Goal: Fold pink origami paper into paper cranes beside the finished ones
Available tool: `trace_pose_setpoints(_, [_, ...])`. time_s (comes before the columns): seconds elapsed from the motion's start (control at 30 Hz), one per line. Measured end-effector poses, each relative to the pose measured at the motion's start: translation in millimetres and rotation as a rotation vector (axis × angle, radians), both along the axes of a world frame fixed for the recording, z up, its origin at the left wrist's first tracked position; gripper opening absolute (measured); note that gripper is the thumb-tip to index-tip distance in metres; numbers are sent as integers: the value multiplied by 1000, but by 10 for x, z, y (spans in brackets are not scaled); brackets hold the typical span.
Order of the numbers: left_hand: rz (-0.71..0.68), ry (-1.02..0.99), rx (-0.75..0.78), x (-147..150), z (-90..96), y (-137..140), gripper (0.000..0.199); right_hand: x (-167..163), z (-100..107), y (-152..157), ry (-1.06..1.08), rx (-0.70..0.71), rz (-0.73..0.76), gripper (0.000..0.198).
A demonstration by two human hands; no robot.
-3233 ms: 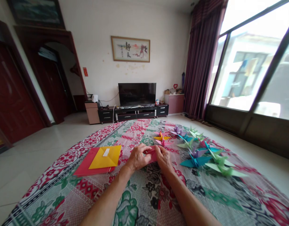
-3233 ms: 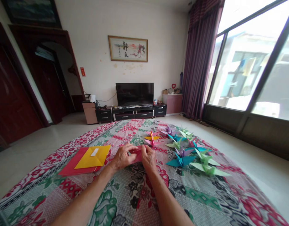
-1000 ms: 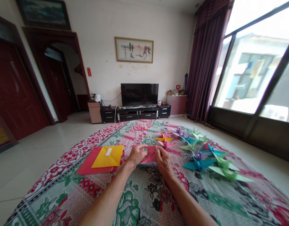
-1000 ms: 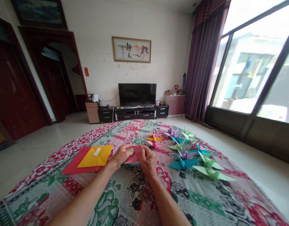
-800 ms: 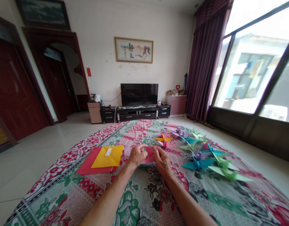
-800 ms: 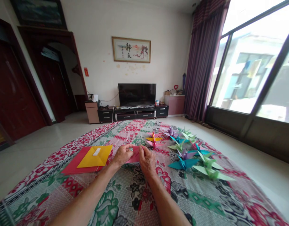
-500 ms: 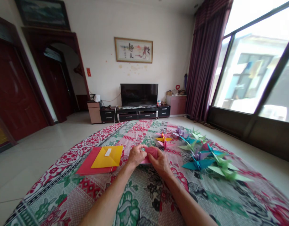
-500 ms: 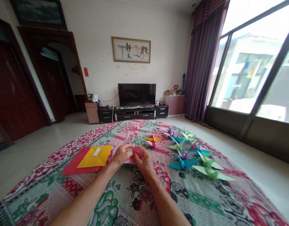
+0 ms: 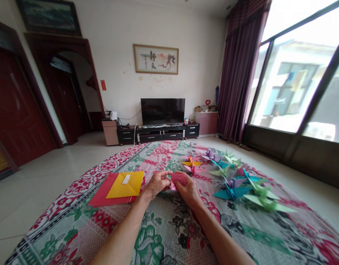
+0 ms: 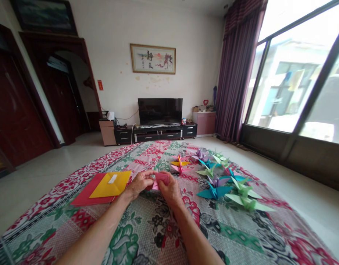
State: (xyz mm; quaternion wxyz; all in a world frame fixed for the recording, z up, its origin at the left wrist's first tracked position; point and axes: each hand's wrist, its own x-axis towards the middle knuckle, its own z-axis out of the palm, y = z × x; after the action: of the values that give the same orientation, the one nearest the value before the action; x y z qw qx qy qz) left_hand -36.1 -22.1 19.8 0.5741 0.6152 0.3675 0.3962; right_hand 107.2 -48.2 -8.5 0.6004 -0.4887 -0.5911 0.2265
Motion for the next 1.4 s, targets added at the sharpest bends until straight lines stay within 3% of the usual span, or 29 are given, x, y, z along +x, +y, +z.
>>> trace_pose_setpoints(0.27, [29,106,73,-10,-19,-2,28,3,-6,7,186,-99,195,38])
trace_pose_setpoints(0.53, [87,75,10,3,-41,8,24,87,146,-99,218,-164,161,43])
trace_pose_setpoints(0.73, [136,44,-28,10,-40,1,26,31,105,-62,332,-181,197,56])
trace_pose_setpoints(0.87, [81,6,-18,-6,-44,11,34,-7,58,-20,358,-137,218,56])
trace_pose_setpoints(1.0, [39,-2,16,-12,-57,30,41,1,0,5,332,-159,290,56])
trace_pose_setpoints(1.13, [27,6,46,0,-49,30,36,-3,-13,-11,266,-164,329,54])
trace_pose_setpoints(1.4, [43,-71,-9,22,-33,-2,28,-36,55,-90,148,-191,294,50])
